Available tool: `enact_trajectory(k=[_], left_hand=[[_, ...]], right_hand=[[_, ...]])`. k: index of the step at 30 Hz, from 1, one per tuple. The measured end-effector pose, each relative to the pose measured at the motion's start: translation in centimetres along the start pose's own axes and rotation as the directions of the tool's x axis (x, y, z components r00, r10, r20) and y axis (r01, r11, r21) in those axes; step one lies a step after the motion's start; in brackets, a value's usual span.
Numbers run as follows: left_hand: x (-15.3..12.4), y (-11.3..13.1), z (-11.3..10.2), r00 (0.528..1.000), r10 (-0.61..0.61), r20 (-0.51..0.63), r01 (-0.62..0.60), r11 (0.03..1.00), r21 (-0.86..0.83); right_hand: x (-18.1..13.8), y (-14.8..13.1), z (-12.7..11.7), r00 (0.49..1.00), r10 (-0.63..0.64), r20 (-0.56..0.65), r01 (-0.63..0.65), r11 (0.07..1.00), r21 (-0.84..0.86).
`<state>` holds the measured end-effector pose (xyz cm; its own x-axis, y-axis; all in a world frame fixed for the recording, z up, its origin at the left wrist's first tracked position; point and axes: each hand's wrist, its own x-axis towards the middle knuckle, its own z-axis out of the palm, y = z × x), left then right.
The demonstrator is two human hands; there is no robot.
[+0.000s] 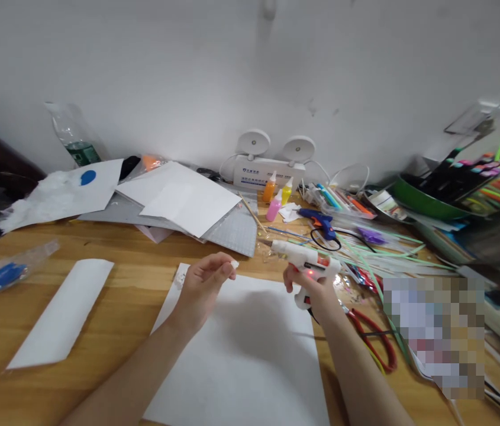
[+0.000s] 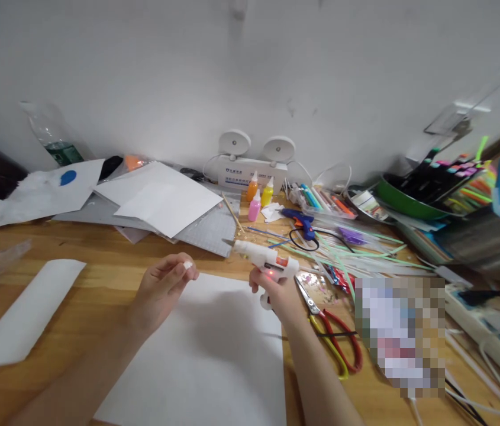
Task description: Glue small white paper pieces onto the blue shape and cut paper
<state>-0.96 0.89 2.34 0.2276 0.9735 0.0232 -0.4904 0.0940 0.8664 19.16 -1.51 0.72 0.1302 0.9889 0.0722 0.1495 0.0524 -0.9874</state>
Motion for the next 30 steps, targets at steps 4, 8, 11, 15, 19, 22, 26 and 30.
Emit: enact_trajectory(k=[4, 8, 11, 15, 19, 22, 26, 30], left_hand=[[-0.1, 0.3, 0.0, 1.0, -0.017, 0.016, 0.017, 0.999, 0.038], [-0.2, 0.1, -0.2, 0.999, -0.026, 0.033, 0.023, 0.997, 0.077], [-0.1, -0.3, -0.3, 0.999, -0.034, 0.042, 0.029, 0.995, 0.099], [0.0, -0.3, -0.2, 0.999, -0.037, 0.023, 0.034, 0.992, 0.118], [-0.1, 0.4, 0.3, 0.999, -0.042, -0.02, 0.044, 0.994, 0.104], [-0.2, 0.8, 0.5, 0.999, -0.038, -0.018, 0.039, 0.993, 0.109], [-0.1, 0.2, 0.3, 0.999, -0.037, -0.023, 0.039, 0.991, 0.13], [0.1, -0.1, -0.2, 1.0, -0.008, -0.024, 0.013, 0.981, 0.194]], right_hand=[[1.7, 1.5, -1.5, 0.93, 0.02, -0.367, -0.08, 0.986, -0.149], [4.4, 3.1, -3.5, 0.854, -0.022, -0.521, -0.274, 0.831, -0.484], [6.6, 3.7, -4.5, 0.857, -0.054, -0.512, -0.298, 0.758, -0.58], [8.5, 4.5, -4.9, 0.862, -0.027, -0.506, -0.377, 0.633, -0.676], [8.9, 5.2, -4.7, 0.85, -0.029, -0.525, -0.436, 0.519, -0.735], [8.8, 5.1, -4.5, 0.847, -0.052, -0.529, -0.448, 0.468, -0.762], [8.1, 4.4, -4.7, 0.848, -0.096, -0.522, -0.427, 0.462, -0.778], [6.5, 3.4, -5.2, 0.801, -0.178, -0.571, -0.43, 0.492, -0.757]])
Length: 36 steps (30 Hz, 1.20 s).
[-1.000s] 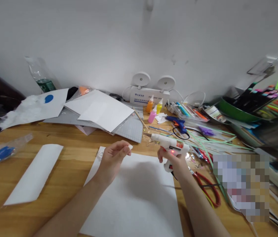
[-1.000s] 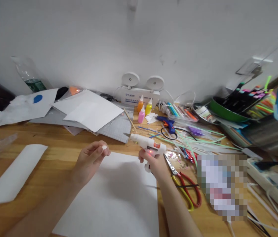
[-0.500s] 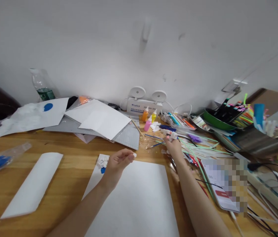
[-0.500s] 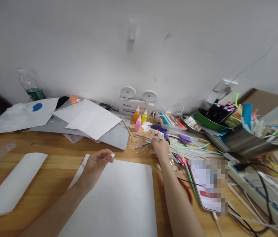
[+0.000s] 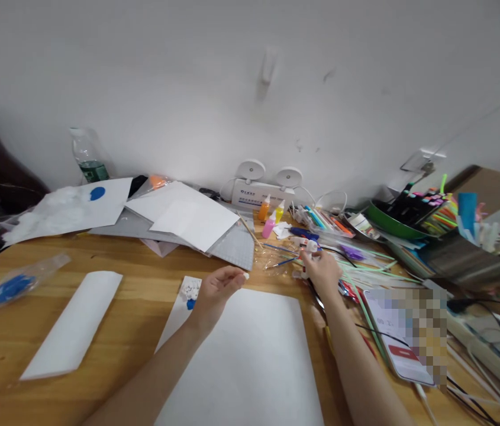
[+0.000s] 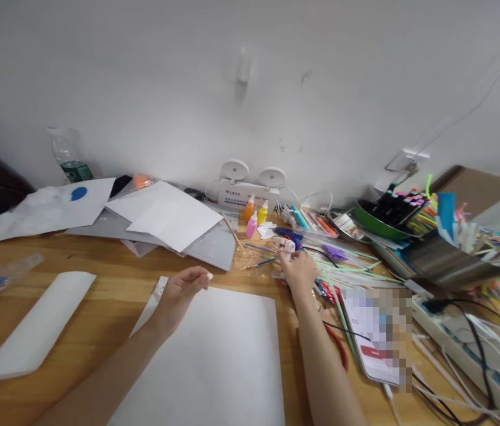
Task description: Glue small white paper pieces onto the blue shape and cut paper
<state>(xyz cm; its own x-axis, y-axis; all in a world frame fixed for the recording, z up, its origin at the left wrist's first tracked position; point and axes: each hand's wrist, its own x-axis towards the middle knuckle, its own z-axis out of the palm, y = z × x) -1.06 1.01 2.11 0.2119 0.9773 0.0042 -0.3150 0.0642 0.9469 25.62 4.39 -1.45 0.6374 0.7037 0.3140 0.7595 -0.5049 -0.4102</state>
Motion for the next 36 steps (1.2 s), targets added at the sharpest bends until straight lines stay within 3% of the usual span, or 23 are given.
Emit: enact_trajectory(k=[2, 4, 5, 7, 8, 10, 11, 13, 17, 21, 25, 36], left_hand=[[0.1, 0.7, -0.5, 0.997, 0.072, -0.014, -0.071, 0.994, 0.089], [0.1, 2.0, -1.1, 0.98, 0.195, -0.037, -0.183, 0.959, 0.215], [0.0, 2.9, -1.5, 0.963, 0.263, -0.061, -0.237, 0.933, 0.269], [-0.5, 4.5, -2.3, 0.913, 0.366, -0.182, -0.291, 0.894, 0.34], [-0.8, 5.2, -2.7, 0.894, 0.394, -0.212, -0.295, 0.876, 0.382], [-1.7, 6.1, -3.6, 0.878, 0.422, -0.225, -0.267, 0.824, 0.5], [-2.2, 6.3, -4.1, 0.88, 0.423, -0.215, -0.241, 0.788, 0.566], [-3.1, 6.1, -5.4, 0.9, 0.395, -0.184, -0.17, 0.707, 0.687], [-4.3, 4.4, -8.2, 0.964, 0.255, -0.078, -0.064, 0.505, 0.861], [-4.2, 2.8, -10.0, 0.99, 0.124, 0.064, -0.102, 0.331, 0.938], [-3.5, 2.0, -10.5, 0.994, 0.058, 0.089, -0.098, 0.162, 0.982], [-2.4, 1.5, -10.3, 0.993, -0.02, 0.112, -0.113, -0.002, 0.994]], right_hand=[[-1.2, -0.3, -1.0, 0.989, 0.025, -0.144, -0.019, 0.999, 0.049], [-3.1, -1.4, -1.8, 0.904, 0.002, -0.428, 0.112, 0.964, 0.242], [-4.3, -2.4, -2.2, 0.886, -0.048, -0.461, 0.218, 0.921, 0.322], [-6.9, -4.8, -2.7, 0.9, -0.263, -0.346, 0.408, 0.787, 0.463], [-8.2, -6.1, -2.9, 0.88, -0.399, -0.258, 0.474, 0.705, 0.527], [-10.5, -8.4, -2.8, 0.788, -0.603, -0.127, 0.525, 0.549, 0.65], [-11.4, -9.2, -2.5, 0.76, -0.641, -0.104, 0.529, 0.518, 0.672], [-12.6, -9.9, -1.7, 0.744, -0.663, -0.086, 0.517, 0.489, 0.702], [-13.2, -8.8, 0.5, 0.773, -0.632, -0.052, 0.457, 0.498, 0.737], [-12.8, -7.3, 1.7, 0.783, -0.622, 0.014, 0.404, 0.525, 0.749], [-12.7, -7.1, 1.9, 0.798, -0.601, 0.03, 0.378, 0.539, 0.753], [-12.6, -7.1, 1.8, 0.802, -0.595, 0.045, 0.358, 0.54, 0.762]])
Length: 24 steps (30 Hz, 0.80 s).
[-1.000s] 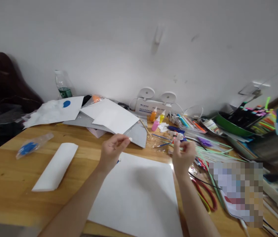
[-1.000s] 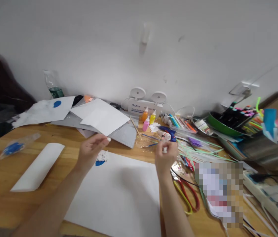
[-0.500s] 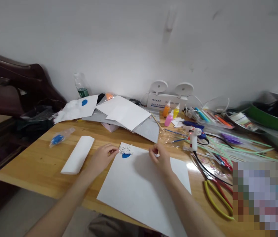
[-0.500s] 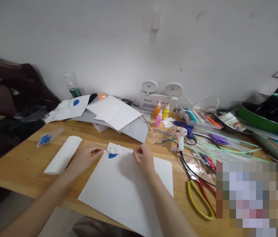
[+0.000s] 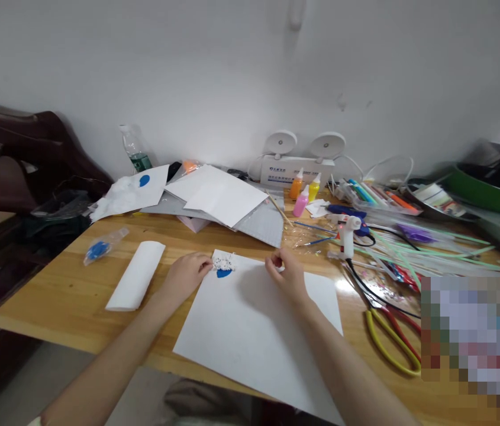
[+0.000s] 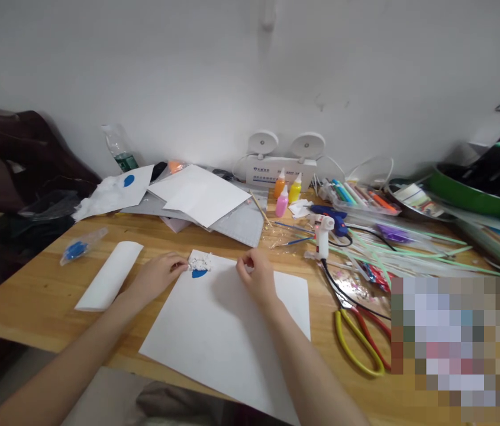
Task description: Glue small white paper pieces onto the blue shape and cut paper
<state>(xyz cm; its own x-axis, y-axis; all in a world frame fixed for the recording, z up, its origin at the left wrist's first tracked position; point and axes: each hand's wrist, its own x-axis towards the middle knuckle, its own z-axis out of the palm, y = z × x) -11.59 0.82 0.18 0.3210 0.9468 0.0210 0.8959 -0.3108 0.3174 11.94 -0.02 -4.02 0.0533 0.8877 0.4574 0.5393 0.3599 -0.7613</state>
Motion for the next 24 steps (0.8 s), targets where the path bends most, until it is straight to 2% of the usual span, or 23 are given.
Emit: enact_trajectory(k=[24], left_hand=[[1.1, 0.2, 0.0, 0.996, 0.028, 0.082, -0.034, 0.997, 0.074]], right_hand=[[0.1, -0.4, -0.4, 1.0, 0.005, 0.007, -0.005, 1.0, 0.01]])
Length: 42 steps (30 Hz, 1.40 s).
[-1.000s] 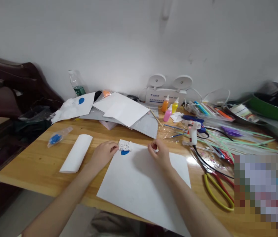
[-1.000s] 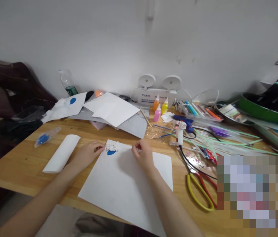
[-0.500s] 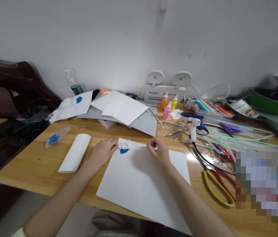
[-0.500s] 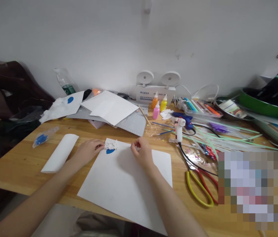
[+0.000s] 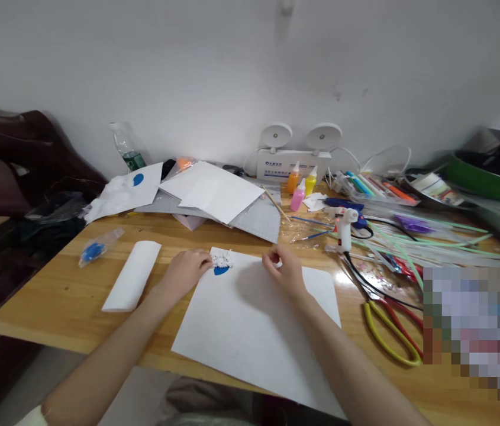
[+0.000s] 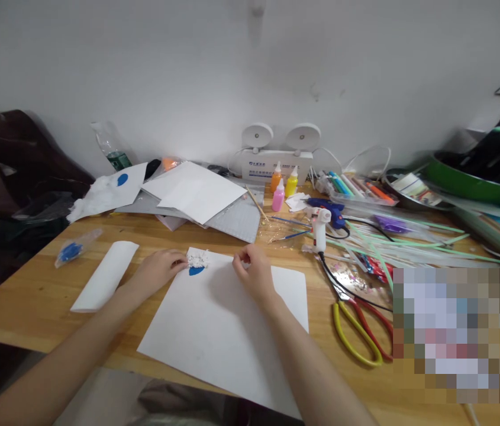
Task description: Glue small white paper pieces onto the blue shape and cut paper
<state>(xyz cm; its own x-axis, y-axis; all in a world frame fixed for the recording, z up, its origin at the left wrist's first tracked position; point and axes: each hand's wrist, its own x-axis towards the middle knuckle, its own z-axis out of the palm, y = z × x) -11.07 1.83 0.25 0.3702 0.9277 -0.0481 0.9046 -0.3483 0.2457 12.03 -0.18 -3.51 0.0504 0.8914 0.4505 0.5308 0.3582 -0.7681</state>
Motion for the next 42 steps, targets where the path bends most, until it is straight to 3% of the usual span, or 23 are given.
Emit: enact_trajectory(k=[8, 16, 25, 42], left_hand=[[-0.1, -0.2, 0.2, 0.999, -0.03, -0.013, 0.029, 0.998, -0.053], [-0.5, -0.8, 0.2, 0.994, -0.108, -0.031, 0.091, 0.936, -0.339], [0.1, -0.9, 1.3, 0.98, -0.176, -0.088, 0.128, 0.909, -0.396], [0.4, -1.5, 1.5, 0.974, -0.221, -0.043, 0.173, 0.857, -0.485]], right_hand=[[0.0, -0.2, -0.1, 1.0, 0.016, 0.016, -0.016, 1.0, -0.002], [0.0, -0.2, -0.1, 1.0, 0.023, 0.014, -0.023, 1.0, -0.002], [0.0, 0.0, 0.0, 0.999, 0.032, 0.011, -0.032, 0.999, 0.015], [0.1, -0.3, -0.1, 0.999, 0.032, 0.009, -0.032, 0.999, 0.02]])
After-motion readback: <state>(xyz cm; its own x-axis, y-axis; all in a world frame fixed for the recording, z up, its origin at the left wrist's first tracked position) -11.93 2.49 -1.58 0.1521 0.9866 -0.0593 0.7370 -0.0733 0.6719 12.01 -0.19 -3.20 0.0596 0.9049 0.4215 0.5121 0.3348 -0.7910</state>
